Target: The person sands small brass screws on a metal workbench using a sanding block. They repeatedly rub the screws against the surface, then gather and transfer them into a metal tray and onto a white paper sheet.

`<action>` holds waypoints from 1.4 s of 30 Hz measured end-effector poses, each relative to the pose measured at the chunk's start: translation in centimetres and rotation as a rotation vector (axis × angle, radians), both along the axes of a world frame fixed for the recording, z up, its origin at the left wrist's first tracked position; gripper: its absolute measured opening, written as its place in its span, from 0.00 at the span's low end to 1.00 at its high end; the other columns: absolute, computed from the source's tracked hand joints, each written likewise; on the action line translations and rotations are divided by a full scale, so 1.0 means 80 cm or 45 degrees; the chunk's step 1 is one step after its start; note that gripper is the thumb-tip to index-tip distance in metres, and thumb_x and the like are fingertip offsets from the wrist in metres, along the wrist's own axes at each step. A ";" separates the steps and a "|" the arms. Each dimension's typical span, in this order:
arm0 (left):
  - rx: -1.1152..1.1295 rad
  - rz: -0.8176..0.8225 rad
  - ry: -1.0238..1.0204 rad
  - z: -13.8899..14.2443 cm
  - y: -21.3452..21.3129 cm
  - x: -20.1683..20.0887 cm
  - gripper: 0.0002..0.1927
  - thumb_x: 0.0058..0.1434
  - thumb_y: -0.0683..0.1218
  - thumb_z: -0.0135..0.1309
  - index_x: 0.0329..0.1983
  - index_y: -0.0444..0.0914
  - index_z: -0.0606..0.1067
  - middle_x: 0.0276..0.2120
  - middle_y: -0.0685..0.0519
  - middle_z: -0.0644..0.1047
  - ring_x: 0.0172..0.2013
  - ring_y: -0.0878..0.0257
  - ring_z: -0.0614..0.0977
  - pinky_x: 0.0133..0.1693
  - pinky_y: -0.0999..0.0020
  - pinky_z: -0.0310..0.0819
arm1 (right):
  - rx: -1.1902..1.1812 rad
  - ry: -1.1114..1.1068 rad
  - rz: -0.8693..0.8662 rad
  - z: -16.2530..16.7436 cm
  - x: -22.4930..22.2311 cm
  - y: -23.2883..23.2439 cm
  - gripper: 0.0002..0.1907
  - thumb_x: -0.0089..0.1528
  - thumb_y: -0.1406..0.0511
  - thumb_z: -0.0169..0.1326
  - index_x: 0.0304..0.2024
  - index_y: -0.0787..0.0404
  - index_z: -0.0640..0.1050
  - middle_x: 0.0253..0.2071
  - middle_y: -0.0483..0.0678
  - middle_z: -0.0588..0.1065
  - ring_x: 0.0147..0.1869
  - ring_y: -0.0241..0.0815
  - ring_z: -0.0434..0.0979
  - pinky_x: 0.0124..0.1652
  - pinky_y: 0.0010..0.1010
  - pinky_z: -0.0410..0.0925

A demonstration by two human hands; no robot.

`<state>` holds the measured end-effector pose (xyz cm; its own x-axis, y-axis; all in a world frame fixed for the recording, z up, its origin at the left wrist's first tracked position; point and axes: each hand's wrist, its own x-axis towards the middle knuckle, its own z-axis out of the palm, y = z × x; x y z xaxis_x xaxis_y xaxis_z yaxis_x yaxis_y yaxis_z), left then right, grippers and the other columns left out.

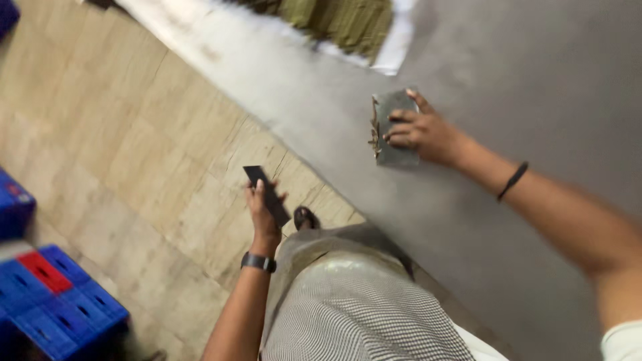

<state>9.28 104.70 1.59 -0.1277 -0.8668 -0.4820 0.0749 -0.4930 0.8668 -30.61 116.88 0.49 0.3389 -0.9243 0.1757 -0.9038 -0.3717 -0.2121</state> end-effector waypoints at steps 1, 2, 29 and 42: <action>0.150 -0.027 0.199 -0.007 -0.010 0.017 0.31 0.68 0.60 0.52 0.66 0.38 0.64 0.57 0.36 0.72 0.54 0.46 0.76 0.46 0.55 0.79 | -0.024 -0.009 -0.033 0.000 0.028 -0.008 0.13 0.58 0.66 0.54 0.42 0.46 0.84 0.49 0.32 0.80 0.66 0.38 0.71 0.74 0.59 0.40; 0.298 -0.069 0.403 -0.013 -0.019 0.029 0.34 0.68 0.64 0.51 0.67 0.37 0.64 0.57 0.34 0.72 0.50 0.44 0.77 0.45 0.54 0.80 | -0.043 -0.017 -0.076 -0.001 0.054 -0.018 0.14 0.58 0.67 0.54 0.42 0.46 0.84 0.49 0.32 0.80 0.65 0.38 0.71 0.74 0.60 0.40; 0.526 -0.224 1.161 0.022 -0.510 0.238 0.39 0.67 0.66 0.49 0.68 0.33 0.64 0.58 0.37 0.73 0.60 0.42 0.75 0.58 0.44 0.74 | -0.286 0.038 -1.046 0.024 0.391 -0.508 0.16 0.58 0.72 0.53 0.44 0.51 0.82 0.49 0.41 0.79 0.63 0.45 0.73 0.61 0.45 0.60; 0.330 0.135 0.824 0.114 -0.767 0.300 0.44 0.60 0.68 0.54 0.73 0.41 0.61 0.65 0.43 0.70 0.66 0.37 0.68 0.62 0.38 0.63 | -0.190 -0.155 -0.927 0.010 0.374 -0.789 0.15 0.58 0.65 0.57 0.49 0.56 0.81 0.51 0.44 0.78 0.63 0.47 0.72 0.59 0.46 0.61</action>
